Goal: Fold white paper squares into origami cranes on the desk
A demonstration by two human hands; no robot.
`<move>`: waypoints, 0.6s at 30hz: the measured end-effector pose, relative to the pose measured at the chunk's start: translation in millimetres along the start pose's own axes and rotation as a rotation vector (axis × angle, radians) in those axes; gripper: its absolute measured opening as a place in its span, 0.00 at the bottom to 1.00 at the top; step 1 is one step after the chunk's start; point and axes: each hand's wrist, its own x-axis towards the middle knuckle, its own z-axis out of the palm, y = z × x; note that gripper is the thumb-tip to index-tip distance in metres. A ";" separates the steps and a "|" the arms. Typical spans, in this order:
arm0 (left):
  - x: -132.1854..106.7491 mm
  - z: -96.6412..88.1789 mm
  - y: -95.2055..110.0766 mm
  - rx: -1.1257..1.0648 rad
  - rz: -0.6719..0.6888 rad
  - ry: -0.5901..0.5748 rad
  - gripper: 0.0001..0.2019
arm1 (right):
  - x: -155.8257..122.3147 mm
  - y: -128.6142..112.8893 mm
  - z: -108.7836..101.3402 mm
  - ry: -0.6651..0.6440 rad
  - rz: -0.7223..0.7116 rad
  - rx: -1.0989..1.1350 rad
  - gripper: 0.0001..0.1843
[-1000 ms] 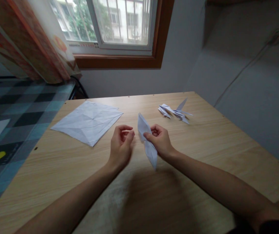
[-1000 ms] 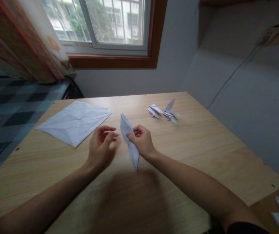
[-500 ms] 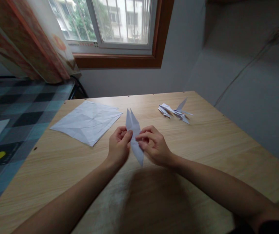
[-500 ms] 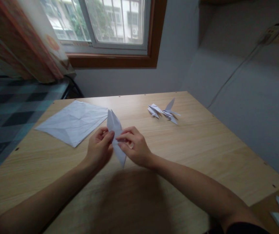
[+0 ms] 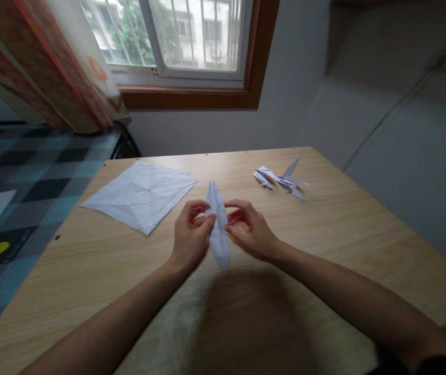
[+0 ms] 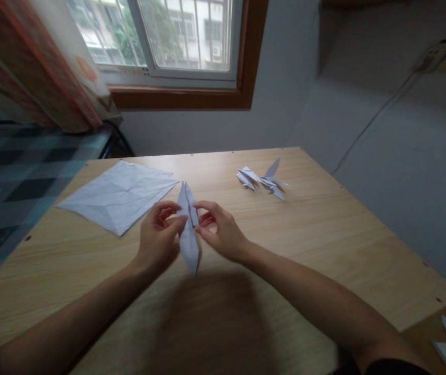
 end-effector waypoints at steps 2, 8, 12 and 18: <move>-0.7 -1.6 -2.4 0.082 0.016 -0.014 0.09 | 0.0 -2.3 -1.5 -0.052 -0.052 -0.089 0.24; 1.3 -7.3 -11.7 0.211 0.125 -0.004 0.12 | -0.1 1.8 -1.2 -0.039 -0.004 -0.080 0.20; -0.9 -4.5 -10.3 0.040 -0.052 -0.071 0.15 | -0.3 7.6 2.0 -0.065 0.158 0.134 0.15; 2.0 -6.0 2.3 0.043 -0.111 -0.121 0.09 | 0.8 10.1 1.9 0.052 0.252 0.230 0.07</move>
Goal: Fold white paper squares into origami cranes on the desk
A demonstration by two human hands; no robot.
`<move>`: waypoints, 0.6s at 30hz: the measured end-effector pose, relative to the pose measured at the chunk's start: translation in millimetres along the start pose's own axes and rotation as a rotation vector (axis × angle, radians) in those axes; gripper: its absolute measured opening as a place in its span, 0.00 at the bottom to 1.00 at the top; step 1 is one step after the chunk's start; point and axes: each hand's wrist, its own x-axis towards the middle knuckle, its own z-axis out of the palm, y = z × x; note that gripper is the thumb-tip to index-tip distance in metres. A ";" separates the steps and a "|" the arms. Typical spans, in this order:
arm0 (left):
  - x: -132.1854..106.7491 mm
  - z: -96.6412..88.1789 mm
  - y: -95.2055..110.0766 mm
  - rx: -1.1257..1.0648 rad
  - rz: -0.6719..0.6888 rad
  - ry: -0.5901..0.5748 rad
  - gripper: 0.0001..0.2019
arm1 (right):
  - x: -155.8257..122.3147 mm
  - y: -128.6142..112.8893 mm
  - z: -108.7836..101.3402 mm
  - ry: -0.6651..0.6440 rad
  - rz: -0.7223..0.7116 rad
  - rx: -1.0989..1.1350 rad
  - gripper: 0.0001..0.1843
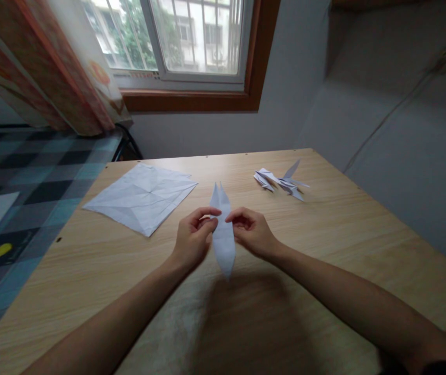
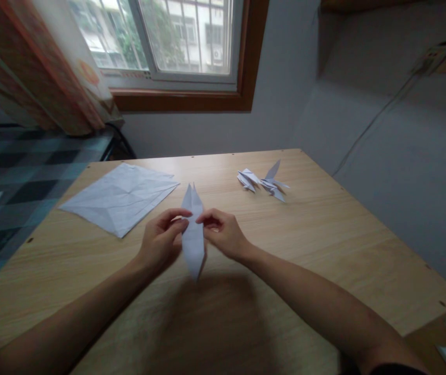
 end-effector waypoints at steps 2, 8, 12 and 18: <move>2.5 -3.6 1.4 0.005 0.028 -0.032 0.07 | 1.4 0.1 -0.8 0.019 0.000 0.045 0.05; 6.3 -11.4 -0.9 -0.046 0.066 -0.185 0.10 | 7.3 0.6 -4.0 0.130 0.023 0.118 0.09; 8.2 -14.8 -3.9 0.072 0.183 -0.231 0.07 | 7.6 2.0 -4.0 0.134 0.035 0.149 0.10; 11.5 -20.1 -10.6 0.227 0.307 -0.177 0.04 | 2.9 0.9 -1.1 0.025 0.009 0.040 0.11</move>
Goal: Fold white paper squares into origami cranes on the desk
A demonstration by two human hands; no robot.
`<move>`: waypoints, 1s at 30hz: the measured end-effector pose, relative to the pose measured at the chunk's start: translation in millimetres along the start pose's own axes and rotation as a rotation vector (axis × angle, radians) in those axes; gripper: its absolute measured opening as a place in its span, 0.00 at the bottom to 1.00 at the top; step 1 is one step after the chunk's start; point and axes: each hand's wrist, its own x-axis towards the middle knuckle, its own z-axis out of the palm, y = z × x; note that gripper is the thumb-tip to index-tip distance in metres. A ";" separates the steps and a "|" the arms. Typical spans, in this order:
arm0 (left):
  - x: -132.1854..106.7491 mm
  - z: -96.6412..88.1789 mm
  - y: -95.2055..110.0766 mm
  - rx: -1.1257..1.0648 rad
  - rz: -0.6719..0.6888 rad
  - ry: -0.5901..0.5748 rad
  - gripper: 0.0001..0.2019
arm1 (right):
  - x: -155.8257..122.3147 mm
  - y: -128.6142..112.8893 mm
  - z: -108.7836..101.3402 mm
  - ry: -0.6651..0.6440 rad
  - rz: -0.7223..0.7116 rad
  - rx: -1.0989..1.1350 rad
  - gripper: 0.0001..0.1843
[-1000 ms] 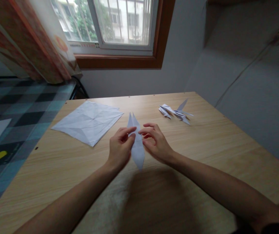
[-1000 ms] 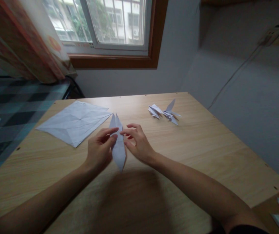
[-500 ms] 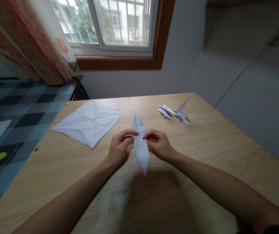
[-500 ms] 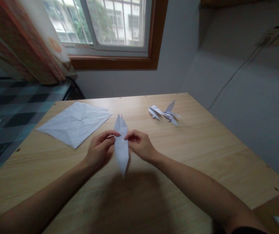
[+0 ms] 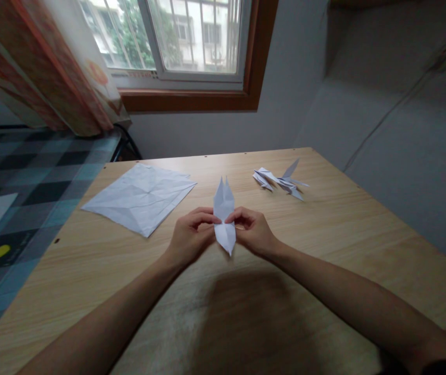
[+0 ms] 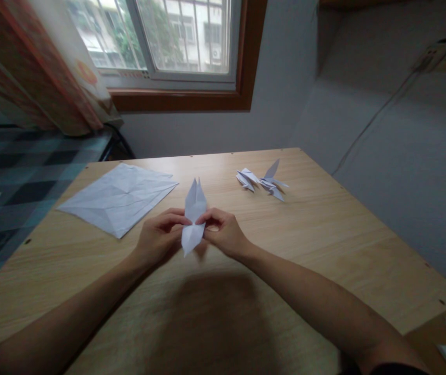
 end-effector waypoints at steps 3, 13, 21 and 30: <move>-0.3 0.2 0.0 0.061 0.033 0.012 0.03 | -0.9 -3.1 0.2 0.009 -0.025 -0.073 0.13; -6.2 11.2 10.0 0.095 -0.024 0.077 0.07 | -2.0 -5.7 6.7 0.077 0.054 0.067 0.18; -5.1 21.3 13.6 -0.240 -0.207 0.131 0.19 | -4.6 -7.9 10.9 0.106 0.129 0.122 0.26; -3.0 18.7 17.0 -0.268 -0.327 0.036 0.16 | -1.4 -1.6 4.6 0.095 0.150 0.132 0.19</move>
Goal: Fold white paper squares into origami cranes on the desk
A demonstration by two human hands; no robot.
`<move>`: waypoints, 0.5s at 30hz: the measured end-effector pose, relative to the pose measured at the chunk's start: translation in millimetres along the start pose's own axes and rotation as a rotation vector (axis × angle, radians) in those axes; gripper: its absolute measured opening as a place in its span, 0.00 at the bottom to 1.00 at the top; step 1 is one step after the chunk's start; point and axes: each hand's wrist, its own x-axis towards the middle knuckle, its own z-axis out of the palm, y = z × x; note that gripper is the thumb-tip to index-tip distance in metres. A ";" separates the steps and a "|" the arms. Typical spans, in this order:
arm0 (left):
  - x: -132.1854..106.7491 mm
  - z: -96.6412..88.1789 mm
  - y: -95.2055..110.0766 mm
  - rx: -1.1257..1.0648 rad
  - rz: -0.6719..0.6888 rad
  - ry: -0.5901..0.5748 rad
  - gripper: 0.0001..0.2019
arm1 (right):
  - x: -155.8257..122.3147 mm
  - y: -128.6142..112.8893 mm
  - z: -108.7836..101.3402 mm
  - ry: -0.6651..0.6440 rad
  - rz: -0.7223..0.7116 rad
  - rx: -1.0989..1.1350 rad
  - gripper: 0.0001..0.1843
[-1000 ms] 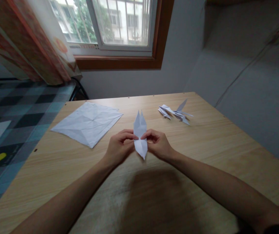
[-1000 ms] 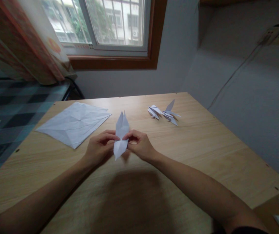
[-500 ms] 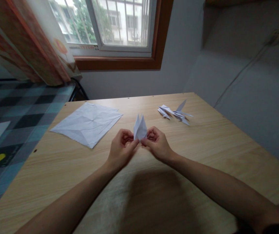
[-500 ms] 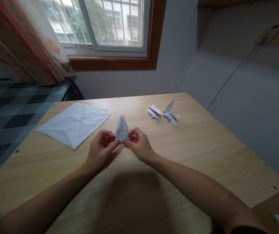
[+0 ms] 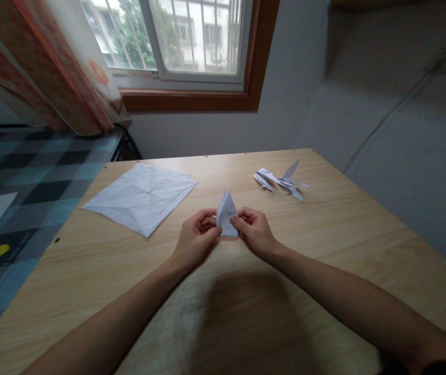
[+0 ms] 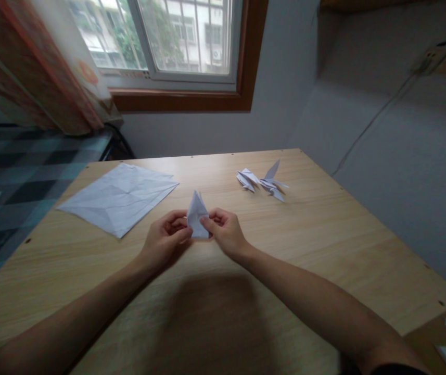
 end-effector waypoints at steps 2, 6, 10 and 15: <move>-0.2 -0.9 -1.9 0.018 -0.004 0.010 0.14 | -1.2 -2.3 0.6 -0.017 -0.014 -0.037 0.20; -0.1 -3.2 -3.9 0.087 0.020 0.070 0.11 | -4.7 -5.0 3.5 -0.066 -0.012 -0.071 0.19; 1.8 -4.5 -3.0 0.106 0.019 0.088 0.12 | -7.3 -4.3 5.5 -0.132 -0.002 -0.068 0.18; -0.6 1.8 -0.4 0.073 0.083 0.143 0.21 | -11.5 -7.5 7.4 0.059 -0.204 -0.289 0.13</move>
